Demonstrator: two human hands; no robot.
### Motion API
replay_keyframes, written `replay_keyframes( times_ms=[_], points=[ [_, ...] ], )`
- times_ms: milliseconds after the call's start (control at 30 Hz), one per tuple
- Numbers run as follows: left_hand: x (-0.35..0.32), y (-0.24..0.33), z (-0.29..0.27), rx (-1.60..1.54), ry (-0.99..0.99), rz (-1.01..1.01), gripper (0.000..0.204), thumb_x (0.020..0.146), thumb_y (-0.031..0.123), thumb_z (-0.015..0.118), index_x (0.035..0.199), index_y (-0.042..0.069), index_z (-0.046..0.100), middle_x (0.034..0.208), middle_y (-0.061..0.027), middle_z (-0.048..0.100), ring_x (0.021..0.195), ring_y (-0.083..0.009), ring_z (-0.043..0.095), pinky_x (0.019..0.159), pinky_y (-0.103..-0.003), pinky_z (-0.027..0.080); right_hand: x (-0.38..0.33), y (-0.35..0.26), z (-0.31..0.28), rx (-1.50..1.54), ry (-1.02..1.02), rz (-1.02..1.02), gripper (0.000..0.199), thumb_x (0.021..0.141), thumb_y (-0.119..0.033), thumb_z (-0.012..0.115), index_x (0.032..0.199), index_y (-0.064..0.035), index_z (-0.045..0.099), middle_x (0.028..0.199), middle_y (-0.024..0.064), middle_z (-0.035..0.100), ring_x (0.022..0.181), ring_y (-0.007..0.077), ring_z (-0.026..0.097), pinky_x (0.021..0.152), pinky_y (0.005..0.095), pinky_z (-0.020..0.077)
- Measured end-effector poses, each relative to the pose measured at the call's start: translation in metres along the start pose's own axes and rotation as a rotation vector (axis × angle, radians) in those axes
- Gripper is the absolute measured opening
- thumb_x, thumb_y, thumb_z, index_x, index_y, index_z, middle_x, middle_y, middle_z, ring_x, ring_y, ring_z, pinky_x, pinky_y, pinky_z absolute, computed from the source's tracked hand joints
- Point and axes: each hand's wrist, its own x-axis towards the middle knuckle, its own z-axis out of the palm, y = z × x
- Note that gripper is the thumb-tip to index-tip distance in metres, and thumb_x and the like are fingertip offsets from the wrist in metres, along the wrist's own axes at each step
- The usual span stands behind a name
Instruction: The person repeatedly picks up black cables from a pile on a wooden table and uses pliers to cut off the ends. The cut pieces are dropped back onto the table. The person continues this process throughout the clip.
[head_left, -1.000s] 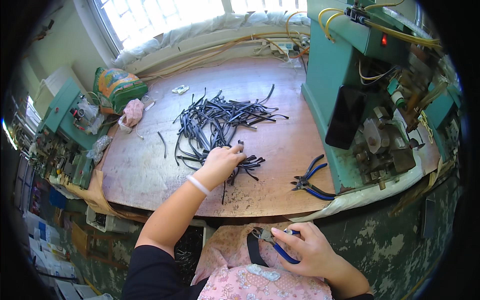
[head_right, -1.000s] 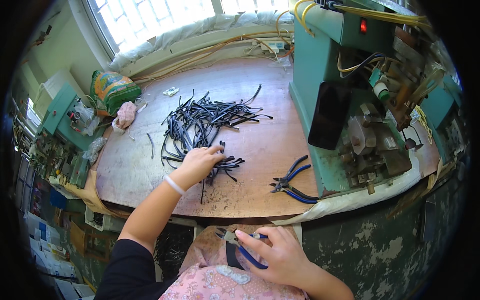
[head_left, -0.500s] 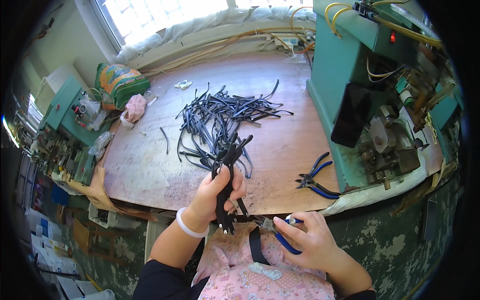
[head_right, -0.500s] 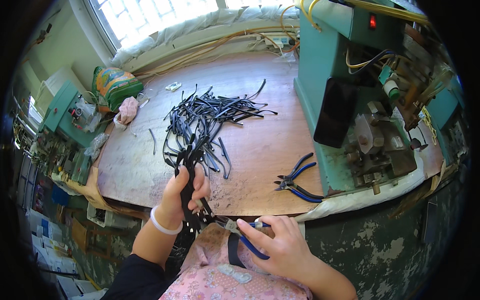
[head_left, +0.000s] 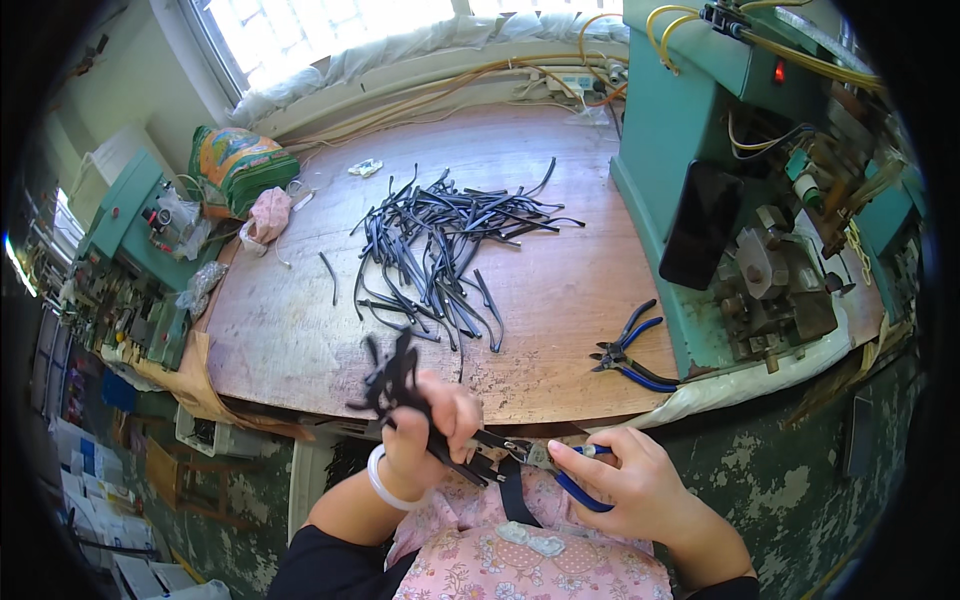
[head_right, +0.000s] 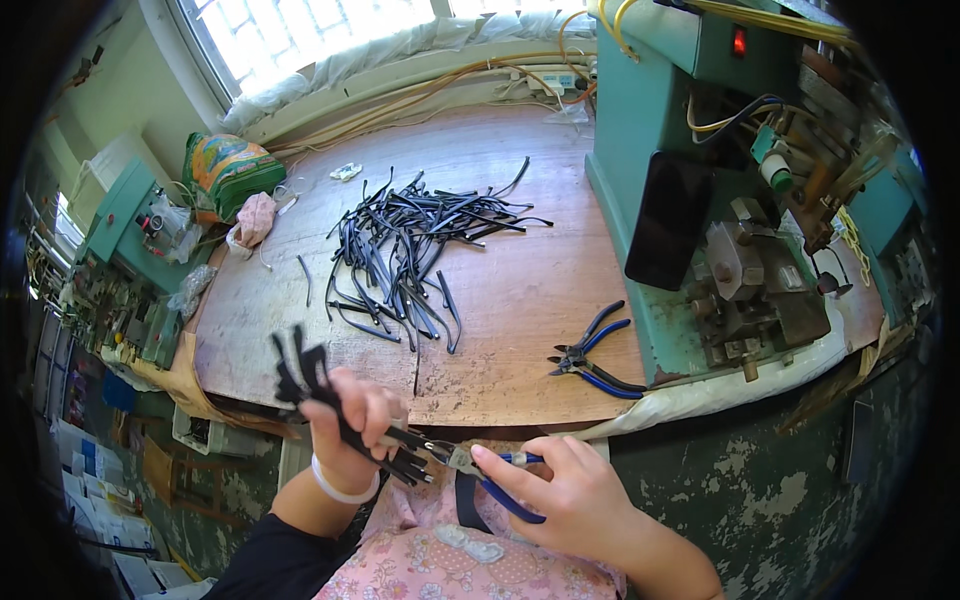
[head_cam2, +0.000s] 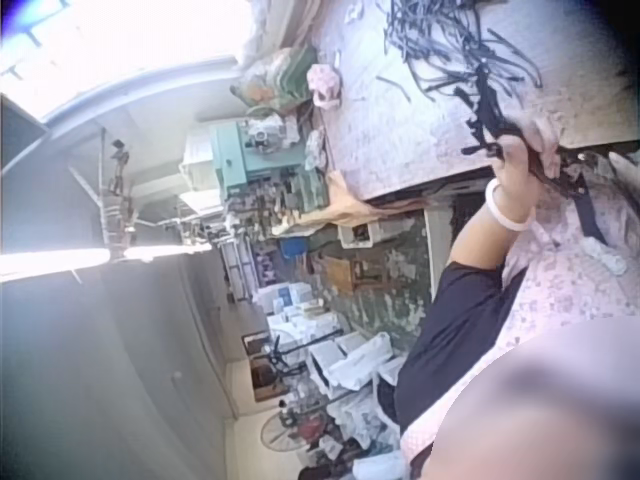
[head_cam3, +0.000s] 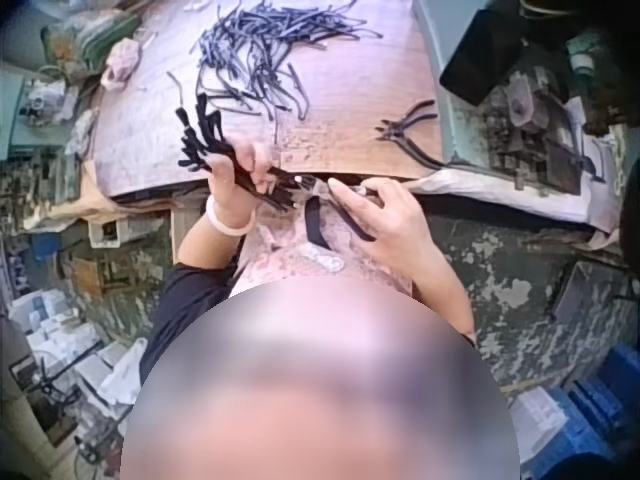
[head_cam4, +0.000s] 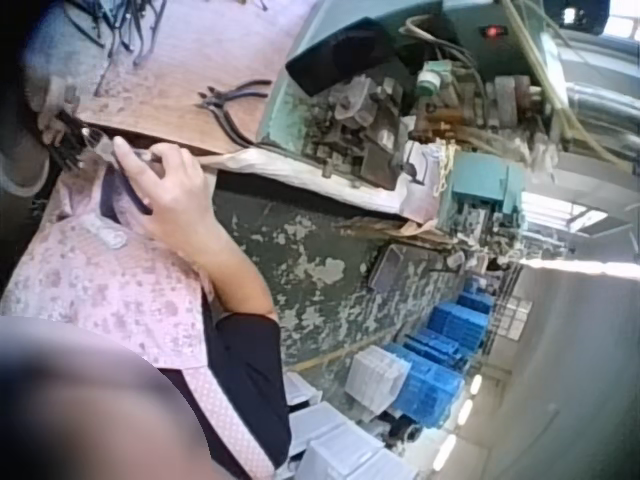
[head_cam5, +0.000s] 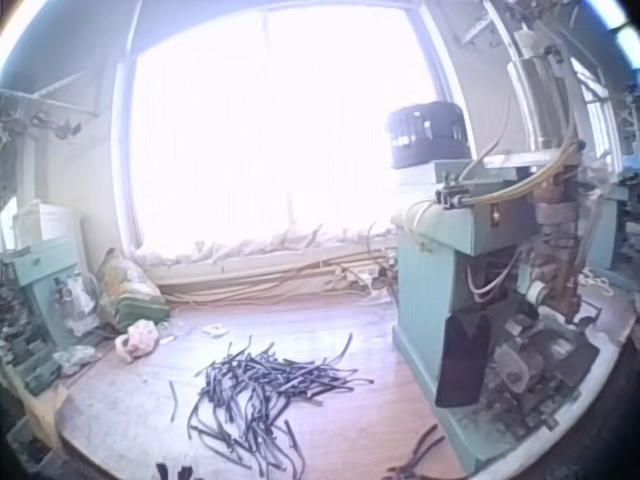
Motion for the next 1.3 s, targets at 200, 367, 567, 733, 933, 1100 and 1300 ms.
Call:
replay_keyframes(
  times_ms=[200,367,567,733,933,1100,1300],
  points=[
    [-0.026,-0.021,0.020,0.226,0.185,0.438,0.046,0.098,0.058,0.043,0.088,0.012,0.041,0.062,0.0001,0.048,0.048,-0.0098,0.046,0.047,-0.023,0.044,0.009,-0.011,-0.006,0.014,0.069,-0.039,0.061,0.072,-0.018,0.078,0.131,-0.0207,0.064,0.096,0.0096,0.052,0.079,0.0245,0.056,0.072,0.0376,0.0464],
    [-0.026,-0.019,0.025,0.228,0.224,0.451,0.045,0.099,0.057,0.042,0.088,0.013,0.041,0.061,0.0017,0.047,0.045,-0.0093,0.044,0.046,-0.023,0.043,0.005,-0.009,-0.004,0.001,0.013,-0.016,0.061,0.074,-0.021,0.078,0.133,-0.0211,0.062,0.096,0.0096,0.052,0.078,0.0251,0.056,0.072,0.0369,0.0467],
    [0.000,-0.008,0.008,-0.317,0.249,-0.077,0.047,0.103,0.057,0.034,0.081,0.015,0.043,0.059,0.0043,0.045,0.041,-0.0060,0.039,0.040,-0.022,0.037,0.000,-0.004,0.002,0.120,0.125,-0.020,0.065,0.069,-0.017,0.081,0.131,-0.0179,0.063,0.101,0.0101,0.053,0.080,0.0245,0.055,0.072,0.0359,0.0469],
    [0.004,-0.009,0.009,-0.403,0.291,-0.106,0.048,0.103,0.056,0.034,0.081,0.015,0.044,0.059,0.0043,0.045,0.041,-0.0065,0.039,0.039,-0.022,0.037,0.002,-0.013,-0.009,0.156,0.260,-0.005,0.066,0.067,-0.014,0.081,0.130,-0.0161,0.063,0.107,0.0105,0.053,0.087,0.0255,0.055,0.075,0.0360,0.0458],
    [0.026,-0.006,-0.007,-0.589,0.521,-0.141,0.038,0.104,0.043,0.042,0.089,0.009,0.049,0.097,-0.0091,0.062,0.063,-0.0138,0.057,0.058,-0.028,0.051,0.002,0.000,0.005,0.041,0.142,0.019,0.064,0.070,-0.019,0.079,0.132,-0.0171,0.063,0.108,0.0116,0.053,0.087,0.0272,0.055,0.080,0.0396,0.0456],
    [0.078,0.006,-0.062,0.357,0.136,-0.494,0.005,0.093,0.011,0.064,0.094,0.008,0.061,0.113,-0.0152,0.062,0.089,-0.0196,0.067,0.076,-0.036,0.057,-0.002,0.006,0.004,0.042,0.061,0.034,0.064,0.071,-0.021,0.078,0.133,-0.0171,0.061,0.108,0.0118,0.053,0.091,0.0285,0.056,0.084,0.0399,0.0455],
    [0.119,-0.073,-0.112,1.901,-0.828,0.025,0.019,0.082,0.004,0.060,0.100,0.010,0.066,0.099,-0.0065,0.064,0.093,-0.0250,0.067,0.074,-0.035,0.055,-0.010,0.005,0.005,0.041,0.009,0.030,0.065,0.073,-0.023,0.077,0.135,-0.0177,0.060,0.108,0.0115,0.054,0.096,0.0292,0.055,0.086,0.0408,0.0444]
  ],
)
